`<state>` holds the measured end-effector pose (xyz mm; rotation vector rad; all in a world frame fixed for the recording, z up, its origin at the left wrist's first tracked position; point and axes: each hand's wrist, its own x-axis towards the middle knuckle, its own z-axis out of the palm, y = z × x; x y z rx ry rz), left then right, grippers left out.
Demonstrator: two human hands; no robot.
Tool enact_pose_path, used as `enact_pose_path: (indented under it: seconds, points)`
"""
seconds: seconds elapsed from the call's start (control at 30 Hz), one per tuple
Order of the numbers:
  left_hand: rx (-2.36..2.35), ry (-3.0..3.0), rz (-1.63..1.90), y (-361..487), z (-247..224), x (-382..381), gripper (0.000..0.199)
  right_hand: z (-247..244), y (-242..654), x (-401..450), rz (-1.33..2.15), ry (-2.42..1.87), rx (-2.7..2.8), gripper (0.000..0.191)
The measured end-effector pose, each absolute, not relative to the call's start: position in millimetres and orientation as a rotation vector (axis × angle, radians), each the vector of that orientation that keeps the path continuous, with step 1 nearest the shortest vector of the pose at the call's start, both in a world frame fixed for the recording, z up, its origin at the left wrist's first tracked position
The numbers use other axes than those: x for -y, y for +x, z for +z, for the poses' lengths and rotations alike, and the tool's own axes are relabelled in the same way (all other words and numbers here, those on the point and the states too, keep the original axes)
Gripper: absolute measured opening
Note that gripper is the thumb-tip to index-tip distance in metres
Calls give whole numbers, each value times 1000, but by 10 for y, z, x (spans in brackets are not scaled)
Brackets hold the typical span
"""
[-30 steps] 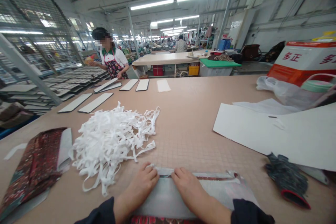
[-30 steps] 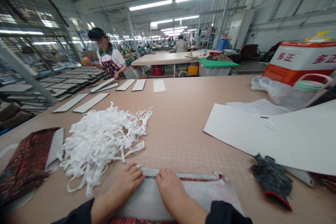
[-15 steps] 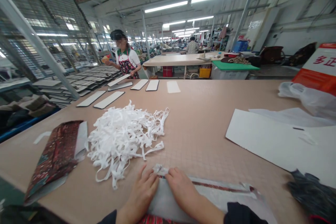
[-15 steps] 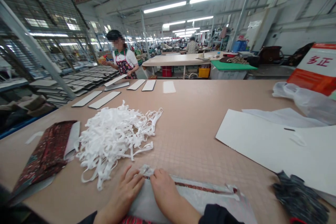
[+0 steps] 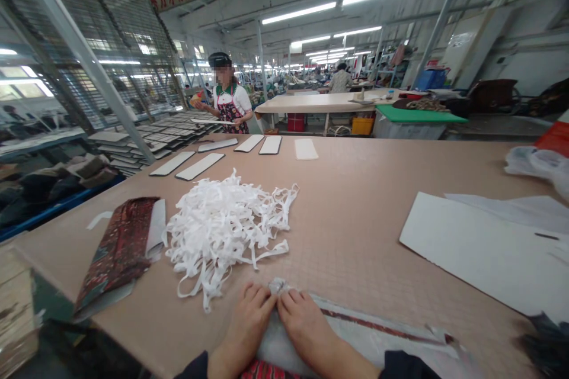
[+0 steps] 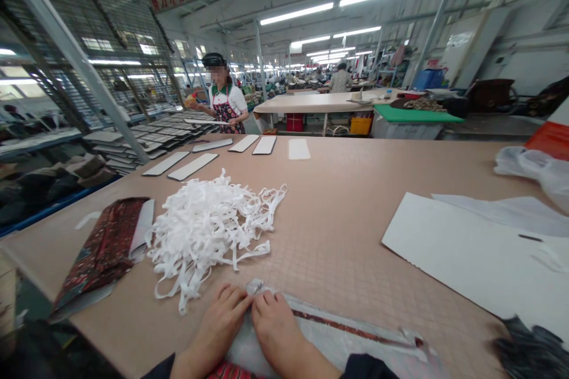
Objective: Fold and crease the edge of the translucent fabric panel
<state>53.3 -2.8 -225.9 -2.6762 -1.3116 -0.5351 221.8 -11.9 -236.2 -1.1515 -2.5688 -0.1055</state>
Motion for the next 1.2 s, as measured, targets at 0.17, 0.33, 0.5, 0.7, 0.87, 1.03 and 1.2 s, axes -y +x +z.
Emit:
enact_pose_path:
  seconds: [0.17, 0.33, 0.5, 0.7, 0.87, 1.03, 1.2]
  points:
    - [1318, -2704, -468, 545, -2218, 22, 27, -2350, 2509, 320, -64, -1434, 2563, 19]
    - [1566, -2776, -464, 570, -2108, 10, 26, -2075, 2620, 210, 286, -1697, 2571, 20]
    - [1682, -2647, -784, 452, -2310, 1, 29, -1896, 2493, -30, 633, -1816, 2386, 28]
    - [1964, -2595, -1043, 467, -2307, 63, 30, -1930, 2612, 19, 818, -1565, 2270, 17]
    - [2175, -2687, -1027, 596, -2207, 37, 23, -1947, 2544, -85, 1133, -1338, 2022, 14]
    - [2340, -2545, -1106, 617, -2316, -43, 27, -2134, 2287, -293, 1251, -1137, 1862, 29]
    - [2303, -2426, -1219, 618, -2443, -58, 35, -2233, 2183, -377, 1028, -1218, 2002, 26]
